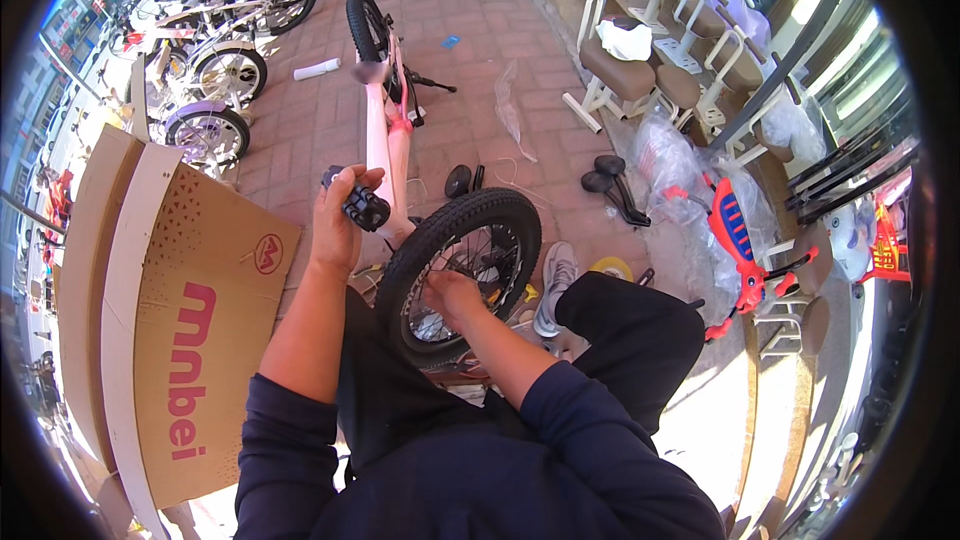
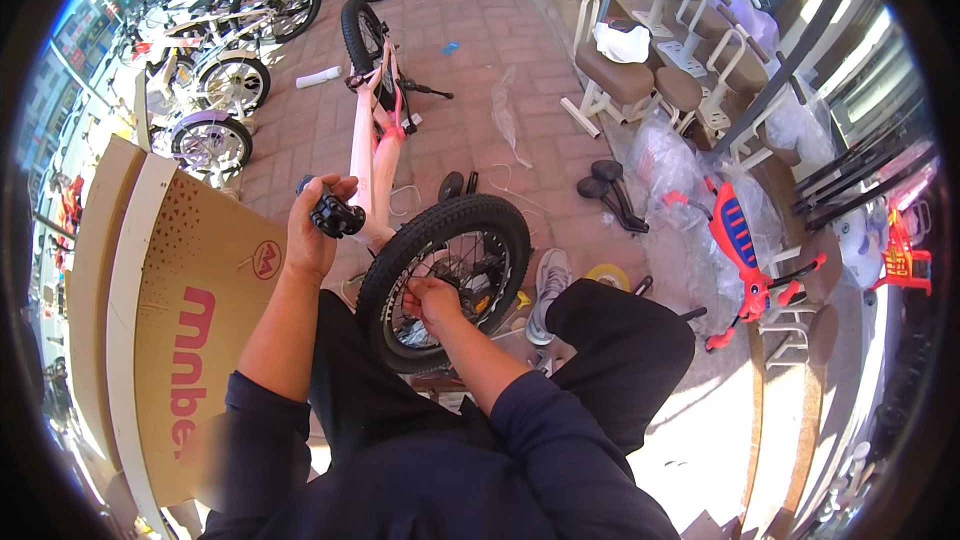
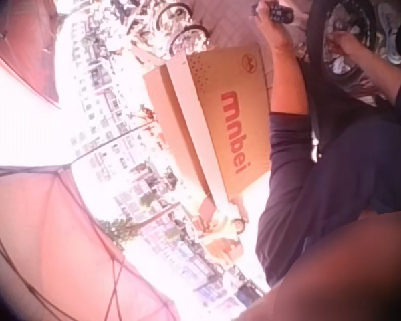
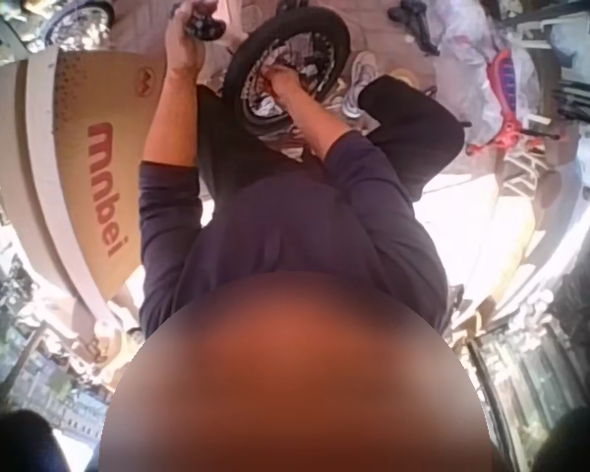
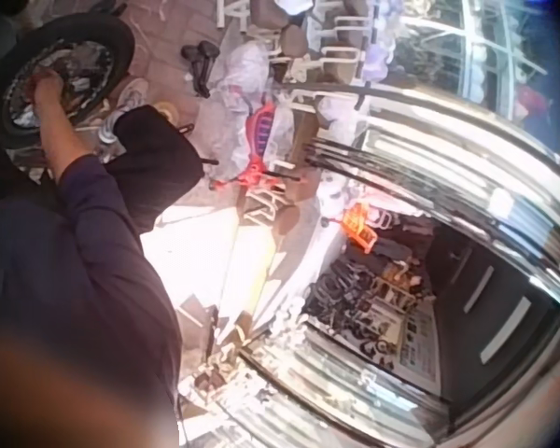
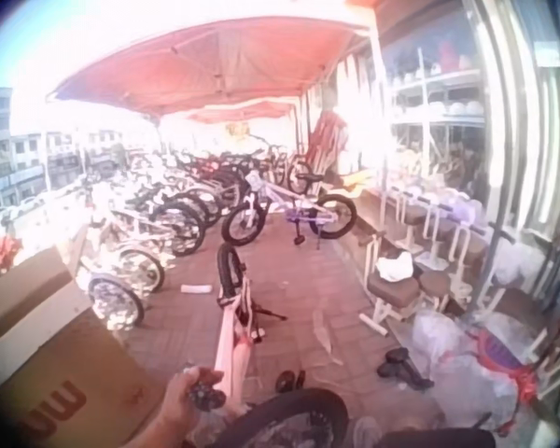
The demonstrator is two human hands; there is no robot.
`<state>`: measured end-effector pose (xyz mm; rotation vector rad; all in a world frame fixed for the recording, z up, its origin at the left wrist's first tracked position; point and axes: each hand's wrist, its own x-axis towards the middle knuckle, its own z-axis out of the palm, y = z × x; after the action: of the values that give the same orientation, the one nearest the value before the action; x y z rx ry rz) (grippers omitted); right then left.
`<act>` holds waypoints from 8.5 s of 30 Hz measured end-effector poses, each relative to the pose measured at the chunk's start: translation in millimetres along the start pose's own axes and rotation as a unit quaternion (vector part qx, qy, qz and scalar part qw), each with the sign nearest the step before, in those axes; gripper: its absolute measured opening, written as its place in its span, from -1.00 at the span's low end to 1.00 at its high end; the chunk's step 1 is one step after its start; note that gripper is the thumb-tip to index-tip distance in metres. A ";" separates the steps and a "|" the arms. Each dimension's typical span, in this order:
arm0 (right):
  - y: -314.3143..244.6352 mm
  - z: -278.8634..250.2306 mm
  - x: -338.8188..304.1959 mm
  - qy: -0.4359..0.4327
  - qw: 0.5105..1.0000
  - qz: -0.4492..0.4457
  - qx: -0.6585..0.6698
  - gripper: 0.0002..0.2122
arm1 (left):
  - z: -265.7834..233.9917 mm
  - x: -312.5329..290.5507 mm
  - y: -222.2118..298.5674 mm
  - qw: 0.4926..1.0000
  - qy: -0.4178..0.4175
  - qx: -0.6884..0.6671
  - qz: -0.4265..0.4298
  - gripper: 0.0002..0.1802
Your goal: The person assembles a bicycle by attaching a pedal crank arm to the crankset, inflating a bicycle tire with a pump, and adjusting the pedal with a screwdriver.
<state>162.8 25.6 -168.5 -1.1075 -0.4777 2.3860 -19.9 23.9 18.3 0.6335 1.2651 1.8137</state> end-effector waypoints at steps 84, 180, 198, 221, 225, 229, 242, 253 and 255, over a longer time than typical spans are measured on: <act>11.6 -52.7 19.4 -0.099 0.989 -0.022 -0.111 -0.68 | 14.9 -4.6 -10.0 1.000 0.012 -0.013 0.001 -0.47; -135.0 -205.0 -368.0 0.442 0.664 -0.143 -0.585 -0.41 | -48.2 34.2 -21.3 0.995 -0.060 -0.070 -0.032 -0.35; -171.2 -133.8 -309.3 0.351 0.504 -0.417 -0.670 -0.58 | 7.1 -2.3 -1.0 0.999 -0.015 0.047 0.022 -0.41; -114.8 51.3 30.2 -0.061 0.519 -0.229 -0.822 -0.59 | -151.8 -9.0 -166.3 0.918 -0.068 0.351 -0.172 -0.45; -118.8 47.4 23.1 -0.040 0.541 -0.243 -0.804 -0.60 | -113.2 -49.4 -206.7 0.847 -0.178 0.455 -0.208 -0.42; -115.6 43.3 27.7 -0.034 0.534 -0.300 -0.790 -0.65 | -101.7 -63.6 -234.5 0.889 -0.089 0.408 -0.191 -0.36; -118.4 32.4 43.0 -0.054 0.575 -0.275 -0.768 -0.64 | -93.0 -84.5 -298.3 0.934 0.052 0.324 -0.145 -0.34; -120.2 31.9 44.3 -0.051 0.552 -0.221 -0.802 -0.66 | -53.7 19.2 -54.4 0.951 0.277 0.130 0.042 -0.57; -122.8 37.4 45.8 -0.059 0.559 -0.203 -0.802 -0.64 | -17.8 9.7 15.2 0.989 0.105 0.052 0.085 -0.51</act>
<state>139.9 148.3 -113.8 -1.0369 -2.8416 1.0318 -44.0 20.4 25.4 0.6372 1.4918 2.0072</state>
